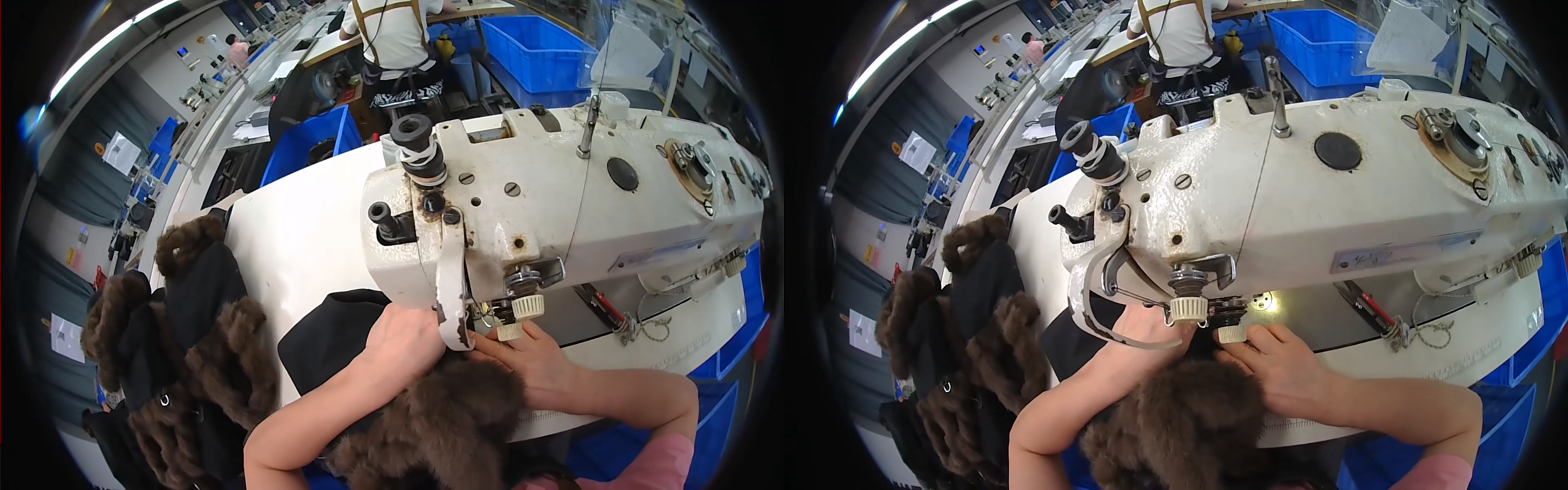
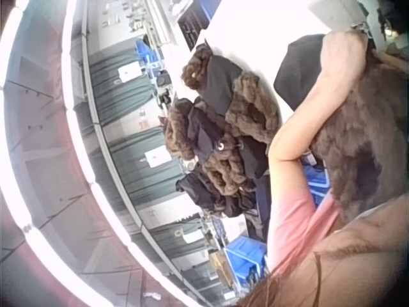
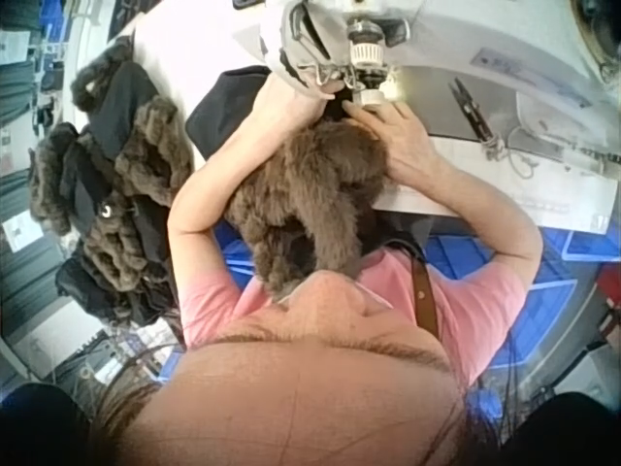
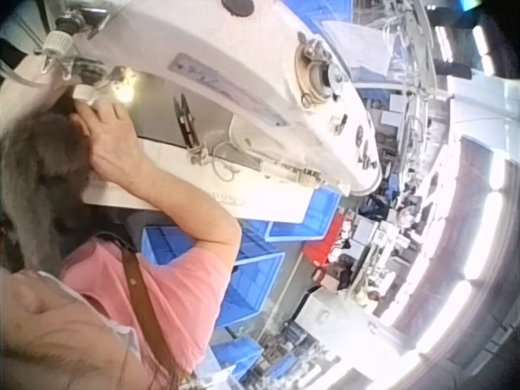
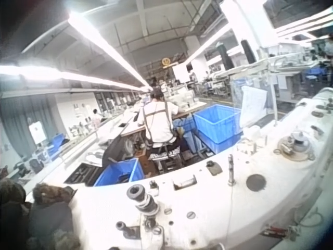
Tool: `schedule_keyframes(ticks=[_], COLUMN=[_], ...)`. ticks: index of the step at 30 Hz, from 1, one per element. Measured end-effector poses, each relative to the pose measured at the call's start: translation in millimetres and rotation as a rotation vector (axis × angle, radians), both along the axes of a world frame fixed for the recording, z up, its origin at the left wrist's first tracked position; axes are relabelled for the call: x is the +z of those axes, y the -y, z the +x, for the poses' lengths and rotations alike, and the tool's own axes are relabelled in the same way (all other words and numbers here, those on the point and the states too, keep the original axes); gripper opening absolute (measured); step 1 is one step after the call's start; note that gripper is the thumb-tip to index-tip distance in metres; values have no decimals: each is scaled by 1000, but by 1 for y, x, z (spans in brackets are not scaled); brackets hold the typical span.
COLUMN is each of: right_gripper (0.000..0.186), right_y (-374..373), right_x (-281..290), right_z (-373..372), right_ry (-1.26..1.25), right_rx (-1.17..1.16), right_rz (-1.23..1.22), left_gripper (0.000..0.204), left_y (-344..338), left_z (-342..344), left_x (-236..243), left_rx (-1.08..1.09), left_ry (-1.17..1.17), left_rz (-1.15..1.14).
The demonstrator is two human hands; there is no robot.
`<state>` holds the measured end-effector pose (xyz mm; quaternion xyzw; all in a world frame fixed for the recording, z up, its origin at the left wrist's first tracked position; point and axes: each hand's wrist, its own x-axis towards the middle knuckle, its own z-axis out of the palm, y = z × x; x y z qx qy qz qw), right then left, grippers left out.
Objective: Using an industrial sewing machine to assemble a leather item with fur lining.
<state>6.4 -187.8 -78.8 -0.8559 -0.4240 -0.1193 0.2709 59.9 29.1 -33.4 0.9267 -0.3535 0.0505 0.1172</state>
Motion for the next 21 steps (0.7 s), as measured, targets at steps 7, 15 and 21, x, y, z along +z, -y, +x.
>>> schedule_keyframes(ticks=[7,15,21], right_gripper=[43,31,24], right_y=[4,-1,-3], right_x=[3,1,-3], right_z=[2,1,5], right_ry=[47,60,68], right_rx=[14,-35,-15], right_rz=[-62,10,53], left_gripper=[14,25,17], left_y=[2,6,5], left_z=[2,-1,-7], left_x=[-10,9,10], left_rx=[77,-75,58], left_ry=[80,266,108], left_rz=[-78,59,173])
